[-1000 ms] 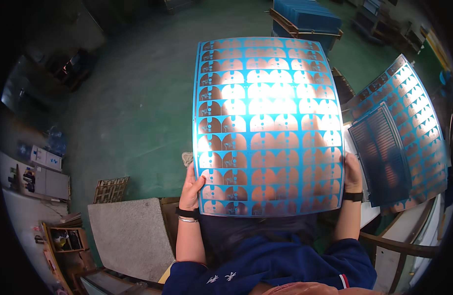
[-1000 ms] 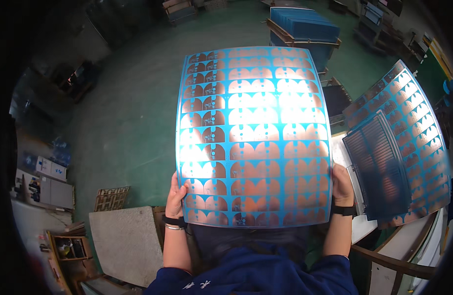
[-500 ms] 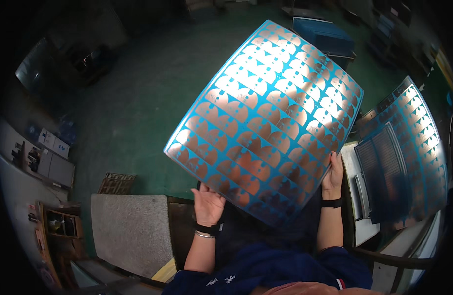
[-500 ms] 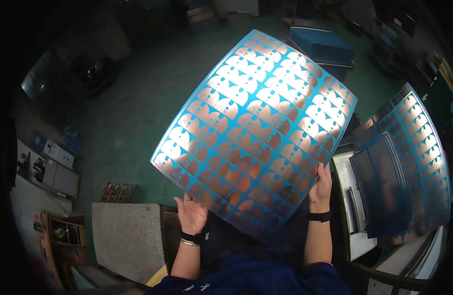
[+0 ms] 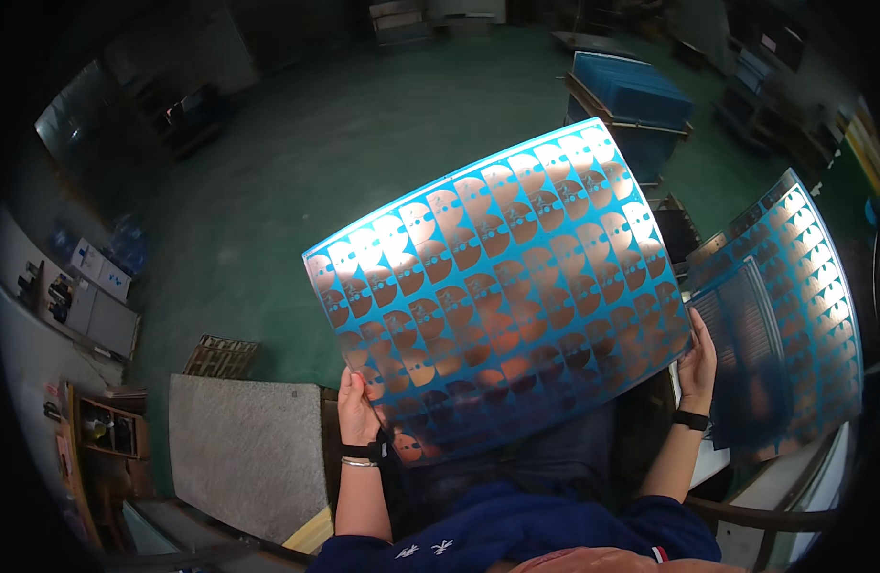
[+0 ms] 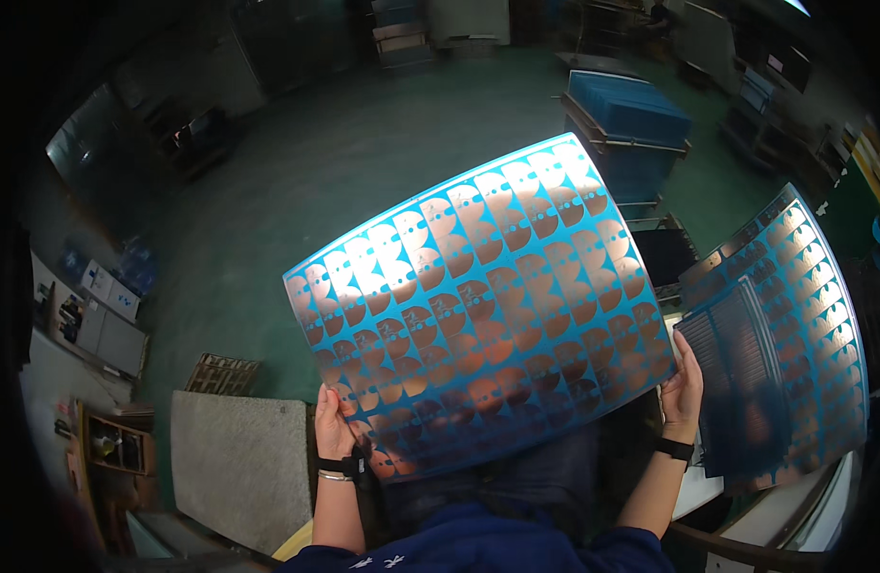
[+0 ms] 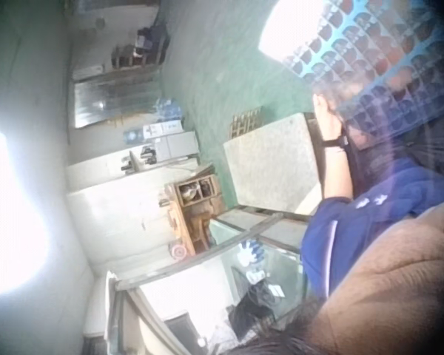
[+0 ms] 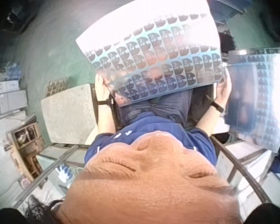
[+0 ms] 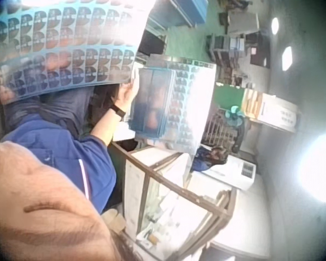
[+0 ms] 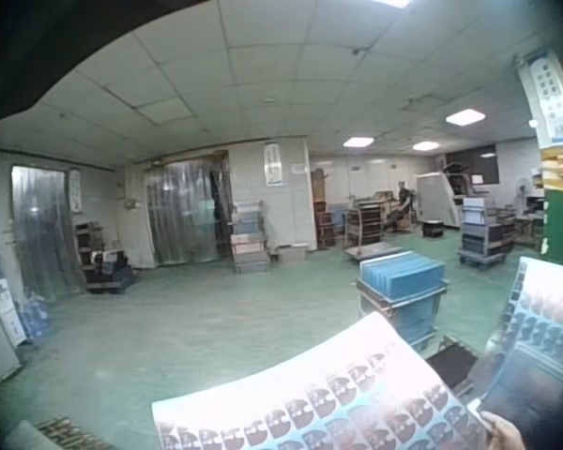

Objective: Inspecting patterned metallic sheets and placing them into a vertical storage rack.

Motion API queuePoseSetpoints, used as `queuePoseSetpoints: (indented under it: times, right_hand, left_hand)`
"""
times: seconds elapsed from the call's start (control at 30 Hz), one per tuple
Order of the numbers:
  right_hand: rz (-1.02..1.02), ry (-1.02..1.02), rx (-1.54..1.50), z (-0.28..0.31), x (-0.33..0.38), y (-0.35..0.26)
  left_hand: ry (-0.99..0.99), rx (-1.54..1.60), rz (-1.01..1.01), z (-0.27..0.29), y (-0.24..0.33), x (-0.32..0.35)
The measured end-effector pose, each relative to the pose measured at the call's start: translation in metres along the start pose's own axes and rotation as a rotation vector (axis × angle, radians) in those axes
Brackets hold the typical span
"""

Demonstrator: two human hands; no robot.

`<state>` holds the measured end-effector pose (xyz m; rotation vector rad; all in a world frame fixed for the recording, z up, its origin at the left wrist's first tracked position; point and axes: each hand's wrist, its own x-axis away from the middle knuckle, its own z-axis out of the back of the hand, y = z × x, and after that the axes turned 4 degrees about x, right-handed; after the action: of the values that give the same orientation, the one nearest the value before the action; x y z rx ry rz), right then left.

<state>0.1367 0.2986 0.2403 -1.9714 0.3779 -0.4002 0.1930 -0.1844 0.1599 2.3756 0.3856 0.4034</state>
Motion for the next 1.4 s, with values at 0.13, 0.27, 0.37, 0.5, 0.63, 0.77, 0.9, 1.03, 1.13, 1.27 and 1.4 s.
queuePoseSetpoints:
  times: [0.13, 0.27, 0.37, 0.5, 0.63, 0.77, 0.9, 1.03, 1.13, 1.27, 1.4]
  right_hand:
    - [-0.104, -0.274, 0.343, 0.033, -0.005, -0.011]
    - [-0.14, -0.358, 0.542, 0.011, -0.018, -0.016]
    - [0.068, -0.313, 0.575, -0.01, -0.022, -0.007]
    - [0.227, -0.355, 0.202, 0.001, -0.038, 0.006]
    - [0.279, -0.244, -0.024, -0.007, -0.052, 0.019]
    - [-0.471, -0.926, -0.589, 0.007, -0.094, 0.016]
    - [-0.699, -0.732, -1.122, 0.009, -0.068, 0.033]
    - [-0.486, -0.728, -1.125, 0.008, -0.055, 0.044]
    - [-0.425, -0.7, -1.113, 0.017, -0.054, 0.05]
    - [-0.374, -0.689, -1.078, 0.016, -0.05, 0.05]
    - [-0.329, -0.683, -1.034, 0.018, -0.047, 0.05]
  left_hand:
    - [0.096, -0.163, -0.032, -0.012, 0.021, 0.001]
    - [-0.002, -0.292, -0.123, 0.003, 0.031, -0.005]
    - [0.038, -0.287, -0.143, -0.02, 0.04, 0.001]
    - [-0.068, -0.273, -0.317, -0.015, 0.037, -0.004]
    - [-0.422, -0.269, -0.498, -0.011, 0.04, -0.015]
    - [-0.446, -0.278, -0.433, -0.034, 0.025, -0.011]
    - [-0.154, -0.179, -0.044, -0.027, 0.027, -0.007]
    - [-0.188, -0.12, -0.009, -0.024, 0.026, -0.002]
    - [-0.218, -0.157, 0.016, -0.029, 0.026, 0.0]
    - [-0.193, -0.172, 0.009, -0.018, 0.024, -0.002]
    - [-0.162, -0.135, 0.033, -0.032, 0.02, -0.003]
